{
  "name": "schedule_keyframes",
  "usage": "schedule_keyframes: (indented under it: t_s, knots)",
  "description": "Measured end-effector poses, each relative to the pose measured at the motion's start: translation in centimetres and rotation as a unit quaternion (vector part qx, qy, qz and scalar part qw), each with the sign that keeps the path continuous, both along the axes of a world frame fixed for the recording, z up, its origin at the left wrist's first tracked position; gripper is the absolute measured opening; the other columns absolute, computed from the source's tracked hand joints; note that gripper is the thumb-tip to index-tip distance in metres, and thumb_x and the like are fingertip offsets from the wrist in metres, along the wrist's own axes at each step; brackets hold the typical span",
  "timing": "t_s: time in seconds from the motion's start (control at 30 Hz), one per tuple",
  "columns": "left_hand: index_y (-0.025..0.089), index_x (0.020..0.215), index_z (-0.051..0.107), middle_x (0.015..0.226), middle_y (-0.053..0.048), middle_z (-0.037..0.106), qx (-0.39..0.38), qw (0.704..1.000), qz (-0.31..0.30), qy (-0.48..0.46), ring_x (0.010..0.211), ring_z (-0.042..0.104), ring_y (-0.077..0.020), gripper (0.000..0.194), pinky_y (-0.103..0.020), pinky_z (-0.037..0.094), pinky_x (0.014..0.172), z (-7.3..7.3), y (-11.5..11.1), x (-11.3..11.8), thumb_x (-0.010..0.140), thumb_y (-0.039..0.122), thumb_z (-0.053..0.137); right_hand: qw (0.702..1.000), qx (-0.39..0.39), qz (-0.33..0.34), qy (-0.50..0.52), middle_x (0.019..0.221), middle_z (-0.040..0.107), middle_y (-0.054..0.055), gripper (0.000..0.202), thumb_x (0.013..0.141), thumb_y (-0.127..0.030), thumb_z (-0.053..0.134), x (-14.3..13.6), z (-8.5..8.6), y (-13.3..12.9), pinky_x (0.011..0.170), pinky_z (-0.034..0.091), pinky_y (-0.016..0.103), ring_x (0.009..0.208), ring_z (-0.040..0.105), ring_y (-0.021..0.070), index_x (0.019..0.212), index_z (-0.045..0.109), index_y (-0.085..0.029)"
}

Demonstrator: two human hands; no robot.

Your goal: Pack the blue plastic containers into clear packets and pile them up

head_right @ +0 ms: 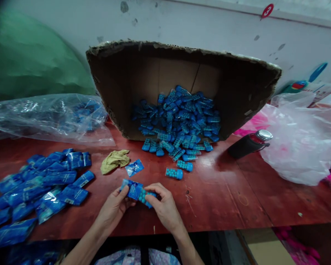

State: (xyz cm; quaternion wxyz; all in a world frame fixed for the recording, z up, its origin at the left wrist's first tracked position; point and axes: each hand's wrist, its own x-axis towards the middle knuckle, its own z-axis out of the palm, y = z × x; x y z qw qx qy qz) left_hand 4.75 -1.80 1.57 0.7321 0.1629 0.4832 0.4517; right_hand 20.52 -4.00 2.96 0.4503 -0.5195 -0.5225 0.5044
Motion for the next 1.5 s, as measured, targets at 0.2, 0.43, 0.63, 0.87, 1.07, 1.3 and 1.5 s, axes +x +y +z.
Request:
schedule_keyframes:
  t_s: [0.2, 0.43, 0.63, 0.87, 1.07, 1.3, 1.5]
  knots:
    - [0.013, 0.065, 0.056, 0.06, -0.001, 0.065, -0.029, 0.999, -0.012, -0.042, 0.054, 0.059, -0.0117, 0.024, -0.024, 0.05, 0.053, 0.0, 0.2, 0.4, 0.06, 0.032, 0.07, 0.988, 0.102, -0.073, -0.088, 0.092, 0.058, 0.005, 0.019, 0.078, -0.016, 0.052, -2.6, -1.2, -0.6, 0.08, 0.043, 0.029, 0.087, 0.054, 0.017, 0.094, 0.06, -0.021]
    - [0.014, 0.075, 0.059, 0.069, -0.003, 0.067, -0.086, 0.992, -0.069, -0.065, 0.06, 0.063, -0.0141, 0.008, -0.025, 0.051, 0.054, -0.3, 0.4, -1.0, 0.072, 0.022, 0.06, 0.988, 0.0, 0.088, 0.124, 0.101, 0.056, 0.001, 0.034, 0.071, -0.01, 0.057, -1.1, -0.5, 0.0, 0.084, 0.041, 0.028, 0.094, 0.052, 0.0162, 0.102, 0.06, -0.026]
    - [0.015, 0.098, 0.059, 0.084, -0.005, 0.067, -0.044, 0.972, -0.164, -0.159, 0.067, 0.063, -0.015, 0.025, -0.026, 0.052, 0.055, -0.1, 0.3, -0.9, 0.074, 0.017, 0.057, 0.959, -0.076, 0.081, 0.261, 0.112, 0.052, 0.0, 0.062, 0.059, -0.008, 0.068, -0.5, -2.0, 0.4, 0.083, 0.04, 0.028, 0.1, 0.048, 0.0165, 0.114, 0.051, -0.032]
    - [0.015, 0.098, 0.061, 0.086, -0.006, 0.068, -0.022, 0.957, -0.21, -0.2, 0.07, 0.063, -0.0181, 0.032, -0.032, 0.053, 0.059, 0.2, 0.1, -0.9, 0.067, 0.017, 0.065, 0.928, -0.11, 0.167, 0.313, 0.115, 0.052, 0.001, 0.07, 0.053, -0.01, 0.073, -0.1, -1.8, 0.8, 0.07, 0.044, 0.025, 0.094, 0.052, 0.0169, 0.115, 0.05, -0.032]
    - [0.015, 0.088, 0.064, 0.073, -0.003, 0.068, -0.027, 0.976, -0.142, -0.16, 0.064, 0.063, -0.0136, 0.022, -0.029, 0.053, 0.064, 0.6, -0.9, 0.2, 0.066, 0.018, 0.066, 0.948, -0.086, 0.123, 0.28, 0.11, 0.054, 0.0, 0.054, 0.064, -0.014, 0.066, -0.2, -1.8, 0.4, 0.081, 0.041, 0.028, 0.1, 0.05, 0.0166, 0.114, 0.053, -0.03]
    - [0.013, 0.084, 0.065, 0.079, -0.005, 0.069, -0.061, 0.988, -0.061, -0.124, 0.065, 0.063, -0.0124, 0.017, -0.027, 0.053, 0.063, 1.3, -2.1, 1.6, 0.07, 0.022, 0.063, 0.982, -0.057, 0.052, 0.174, 0.104, 0.054, -0.001, 0.05, 0.071, -0.015, 0.058, -1.3, -1.7, -0.3, 0.079, 0.042, 0.027, 0.088, 0.053, 0.0138, 0.118, 0.049, -0.029]
    - [0.013, 0.08, 0.063, 0.073, -0.007, 0.069, -0.069, 0.994, 0.023, -0.085, 0.07, 0.065, -0.0183, 0.016, -0.029, 0.054, 0.062, 2.3, -1.2, 0.0, 0.077, 0.026, 0.053, 0.994, -0.023, 0.097, 0.05, 0.102, 0.054, 0.001, 0.047, 0.071, -0.015, 0.057, -1.0, -1.3, 0.4, 0.079, 0.042, 0.028, 0.089, 0.052, 0.0156, 0.117, 0.049, -0.026]
